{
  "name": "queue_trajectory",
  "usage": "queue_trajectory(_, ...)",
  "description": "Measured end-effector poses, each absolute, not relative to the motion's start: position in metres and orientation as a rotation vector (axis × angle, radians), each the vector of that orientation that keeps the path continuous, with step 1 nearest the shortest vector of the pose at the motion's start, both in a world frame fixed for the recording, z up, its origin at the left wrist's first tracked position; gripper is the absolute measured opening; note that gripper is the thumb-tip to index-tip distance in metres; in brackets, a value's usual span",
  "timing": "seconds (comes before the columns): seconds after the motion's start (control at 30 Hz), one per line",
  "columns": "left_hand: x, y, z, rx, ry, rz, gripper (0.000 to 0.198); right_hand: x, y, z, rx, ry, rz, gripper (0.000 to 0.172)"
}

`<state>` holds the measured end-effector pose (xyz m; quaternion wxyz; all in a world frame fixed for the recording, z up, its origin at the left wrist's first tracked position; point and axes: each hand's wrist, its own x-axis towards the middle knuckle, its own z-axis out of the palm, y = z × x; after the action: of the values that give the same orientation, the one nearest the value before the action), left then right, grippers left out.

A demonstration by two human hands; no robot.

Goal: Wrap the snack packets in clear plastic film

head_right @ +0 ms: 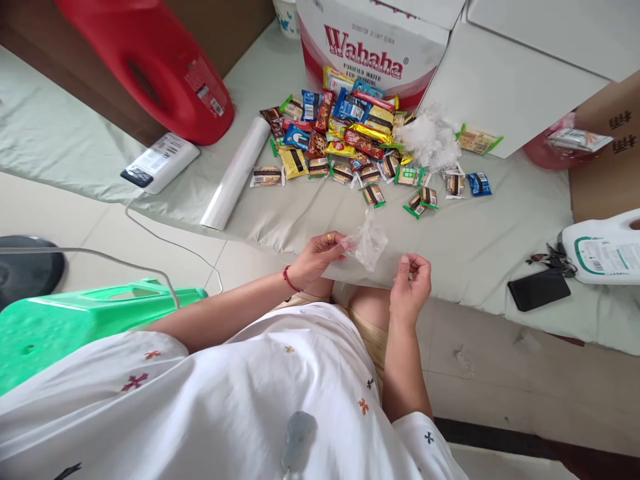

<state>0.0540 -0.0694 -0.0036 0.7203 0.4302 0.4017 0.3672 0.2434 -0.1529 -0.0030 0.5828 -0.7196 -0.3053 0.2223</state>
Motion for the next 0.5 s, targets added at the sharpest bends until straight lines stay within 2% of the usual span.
queue_trajectory(0.07, 0.056, -0.074, 0.000, 0.949, 0.841, 0.815, 0.049, 0.238, -0.152, 0.000, -1.694, -0.911, 0.471, 0.045)
queue_trajectory(0.17, 0.059, -0.079, 0.005, 0.889, 0.785, 0.801, 0.046, 0.227, -0.143, 0.003, -1.685, -1.086, 0.730, 0.043)
queue_trajectory(0.3, 0.054, -0.072, 0.004, 0.620, 0.828, 0.863, 0.034, 0.226, -0.130, 0.004, -1.454, -0.761, 0.849, 0.030)
queue_trajectory(0.5, 0.036, -0.054, -0.007, 0.299, 0.989, 0.908, 0.018, 0.249, -0.135, 0.009, -1.082, -0.317, 1.035, 0.020)
